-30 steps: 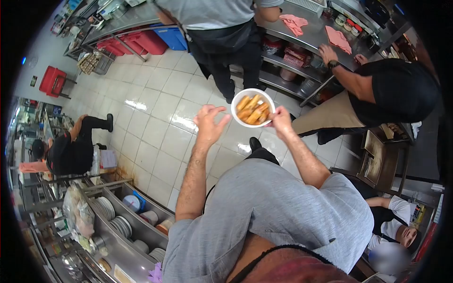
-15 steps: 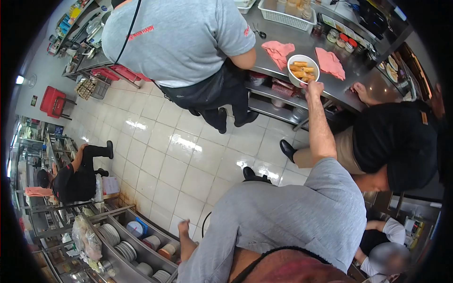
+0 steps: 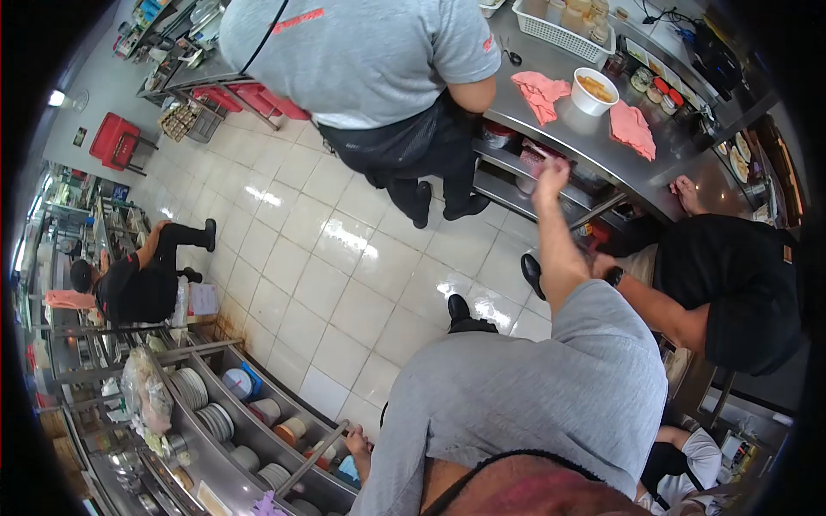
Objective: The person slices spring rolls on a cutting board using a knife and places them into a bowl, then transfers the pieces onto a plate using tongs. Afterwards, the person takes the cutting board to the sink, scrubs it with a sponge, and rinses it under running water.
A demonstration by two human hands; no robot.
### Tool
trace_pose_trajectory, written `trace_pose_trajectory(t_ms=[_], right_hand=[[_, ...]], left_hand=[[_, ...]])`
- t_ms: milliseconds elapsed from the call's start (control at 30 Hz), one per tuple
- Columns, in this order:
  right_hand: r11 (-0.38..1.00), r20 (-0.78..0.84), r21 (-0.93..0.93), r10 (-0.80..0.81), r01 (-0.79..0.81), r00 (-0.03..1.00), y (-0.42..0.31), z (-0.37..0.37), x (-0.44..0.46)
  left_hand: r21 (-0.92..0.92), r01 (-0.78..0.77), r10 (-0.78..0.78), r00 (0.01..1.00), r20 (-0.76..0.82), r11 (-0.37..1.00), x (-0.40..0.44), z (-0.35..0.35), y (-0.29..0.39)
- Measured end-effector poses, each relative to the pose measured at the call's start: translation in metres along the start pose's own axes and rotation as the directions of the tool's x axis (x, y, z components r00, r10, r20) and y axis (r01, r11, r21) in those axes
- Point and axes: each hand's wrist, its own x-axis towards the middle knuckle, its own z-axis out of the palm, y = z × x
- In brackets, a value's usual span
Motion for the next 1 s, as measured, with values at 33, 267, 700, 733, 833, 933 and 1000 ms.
trace_pose_trajectory(t_ms=[33,267,700,733,833,933,1000], right_hand=[[0.986,0.045,-0.065,0.158,-0.155,0.987,0.007,-0.005,-0.043],[0.723,0.707,-0.686,0.688,-0.075,0.165,0.063,-0.058,-0.357],[0.659,0.193,-0.408,0.739,0.632,-0.646,0.038,-0.143,-0.692],[0.701,0.153,-0.340,0.699,0.627,-0.699,0.036,-0.149,-0.719],[0.805,0.045,-0.195,0.578,0.560,-0.815,0.018,-0.173,-0.804],[0.874,-0.035,-0.096,0.475,0.476,-0.879,-0.012,-0.202,-0.886],[0.945,-0.052,-0.052,0.321,0.324,-0.946,-0.031,-0.225,-0.935]], left_hand=[[-0.008,0.008,-0.008,1.000,-0.006,1.000,-0.002,-0.006,-0.005],[-0.037,-0.417,0.401,0.892,-0.211,0.908,-0.010,-0.032,-0.112],[-0.411,0.217,-0.437,0.691,-0.575,0.885,-0.208,-0.055,-0.413],[-0.527,0.254,-0.548,0.645,-0.533,0.811,-0.228,-0.046,-0.429],[-0.632,0.362,-0.704,0.550,-0.449,0.686,-0.276,-0.004,-0.473],[-0.615,0.491,-0.776,0.512,-0.368,0.616,-0.295,0.044,-0.513],[-0.629,0.541,-0.817,0.492,-0.301,0.558,-0.301,0.060,-0.515]])
